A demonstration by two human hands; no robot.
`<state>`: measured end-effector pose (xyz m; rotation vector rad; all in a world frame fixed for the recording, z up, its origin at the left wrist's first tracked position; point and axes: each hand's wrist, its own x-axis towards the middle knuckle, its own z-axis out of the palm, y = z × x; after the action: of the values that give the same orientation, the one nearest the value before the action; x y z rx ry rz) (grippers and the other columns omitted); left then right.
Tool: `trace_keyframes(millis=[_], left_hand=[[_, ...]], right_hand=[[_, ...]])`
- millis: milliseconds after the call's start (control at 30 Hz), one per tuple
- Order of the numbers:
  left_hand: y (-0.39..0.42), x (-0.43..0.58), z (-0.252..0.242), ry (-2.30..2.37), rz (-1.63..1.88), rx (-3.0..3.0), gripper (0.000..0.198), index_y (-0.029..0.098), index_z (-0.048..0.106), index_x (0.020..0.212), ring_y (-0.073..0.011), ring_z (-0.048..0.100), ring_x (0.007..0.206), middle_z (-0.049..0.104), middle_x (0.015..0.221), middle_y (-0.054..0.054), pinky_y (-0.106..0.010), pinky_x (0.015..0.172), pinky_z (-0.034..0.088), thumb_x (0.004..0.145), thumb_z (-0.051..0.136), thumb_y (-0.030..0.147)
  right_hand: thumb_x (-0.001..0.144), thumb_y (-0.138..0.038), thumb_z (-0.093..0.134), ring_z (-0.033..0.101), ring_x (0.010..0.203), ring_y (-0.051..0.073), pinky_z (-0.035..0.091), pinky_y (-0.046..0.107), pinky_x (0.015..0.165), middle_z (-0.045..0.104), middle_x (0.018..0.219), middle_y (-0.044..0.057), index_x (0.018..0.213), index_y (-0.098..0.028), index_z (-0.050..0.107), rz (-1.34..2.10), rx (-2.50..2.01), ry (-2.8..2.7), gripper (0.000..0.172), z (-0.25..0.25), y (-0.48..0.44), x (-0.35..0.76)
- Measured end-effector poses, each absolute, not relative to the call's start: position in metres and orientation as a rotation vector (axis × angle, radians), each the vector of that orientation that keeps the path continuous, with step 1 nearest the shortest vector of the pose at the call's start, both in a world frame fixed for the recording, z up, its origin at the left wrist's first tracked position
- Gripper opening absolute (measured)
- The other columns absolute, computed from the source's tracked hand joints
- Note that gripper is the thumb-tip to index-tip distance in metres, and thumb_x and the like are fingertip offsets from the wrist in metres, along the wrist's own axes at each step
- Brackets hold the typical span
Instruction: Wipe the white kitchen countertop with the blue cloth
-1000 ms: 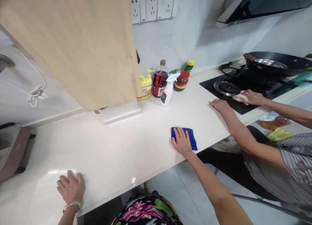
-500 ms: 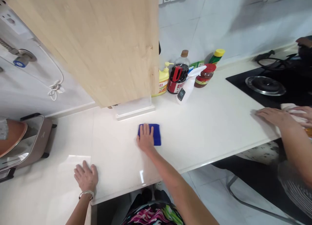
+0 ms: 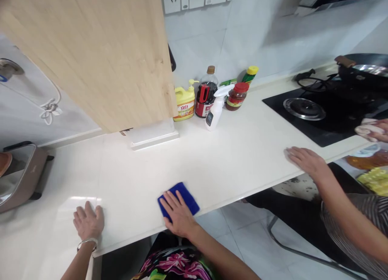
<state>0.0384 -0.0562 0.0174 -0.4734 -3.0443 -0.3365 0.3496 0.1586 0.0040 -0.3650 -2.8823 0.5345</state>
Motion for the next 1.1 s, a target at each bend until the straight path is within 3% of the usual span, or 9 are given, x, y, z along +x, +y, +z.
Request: trace_keyframes(millis=[200,400,767,933,1100], left_hand=[[-0.056,0.036,0.016,-3.031,-0.311,-0.468,0.069,0.007,0.031,0.147,-0.0401,0.021,0.145,0.027,0.155,-0.028,-0.061,0.112,0.025,0.089,0.033,0.044],[-0.058,0.034,0.011,-2.981,-0.300,-0.468,0.068,0.008,0.033,0.147,-0.0400,0.021,0.145,0.031,0.153,-0.027,-0.062,0.110,0.027,0.089,0.031,0.043],[-0.064,0.026,0.002,-3.020,-0.285,-0.421,0.071,0.004,0.036,0.145,-0.0400,0.018,0.147,0.027,0.154,-0.028,-0.058,0.116,0.021,0.091,0.023,0.048],[-0.067,0.028,-0.001,-3.075,-0.244,-0.422,0.068,0.005,0.033,0.147,-0.0363,0.011,0.149,0.023,0.157,-0.027,-0.056,0.119,0.018,0.093,0.025,0.045],[-0.068,0.029,-0.002,-3.043,-0.242,-0.425,0.066,0.006,0.031,0.148,-0.0355,0.010,0.150,0.022,0.158,-0.026,-0.057,0.118,0.019,0.092,0.030,0.042]], right_hand=[[0.090,-0.034,0.041,0.018,0.148,0.028,0.013,0.057,0.120,0.024,0.159,0.011,0.154,-0.015,0.019,0.190,-0.753,-2.793,0.070,-0.015,0.250,0.416],[0.092,-0.036,0.034,0.019,0.147,0.027,0.012,0.054,0.120,0.026,0.159,0.012,0.152,-0.012,0.024,0.014,-0.967,-2.728,0.065,-0.028,0.332,0.378],[0.094,-0.035,0.021,0.023,0.144,0.026,0.013,0.054,0.118,0.033,0.156,0.011,0.149,-0.013,0.032,0.002,-1.098,-2.684,0.060,-0.029,0.472,0.232],[0.097,-0.038,0.015,0.031,0.139,0.029,0.012,0.056,0.115,0.047,0.144,0.019,0.138,-0.008,0.048,0.024,-1.061,-2.644,0.061,-0.041,0.508,0.207],[0.097,-0.041,0.015,0.025,0.142,0.030,0.012,0.057,0.114,0.037,0.151,0.020,0.146,-0.008,0.037,0.020,-1.111,-2.583,0.063,-0.045,0.496,0.206]])
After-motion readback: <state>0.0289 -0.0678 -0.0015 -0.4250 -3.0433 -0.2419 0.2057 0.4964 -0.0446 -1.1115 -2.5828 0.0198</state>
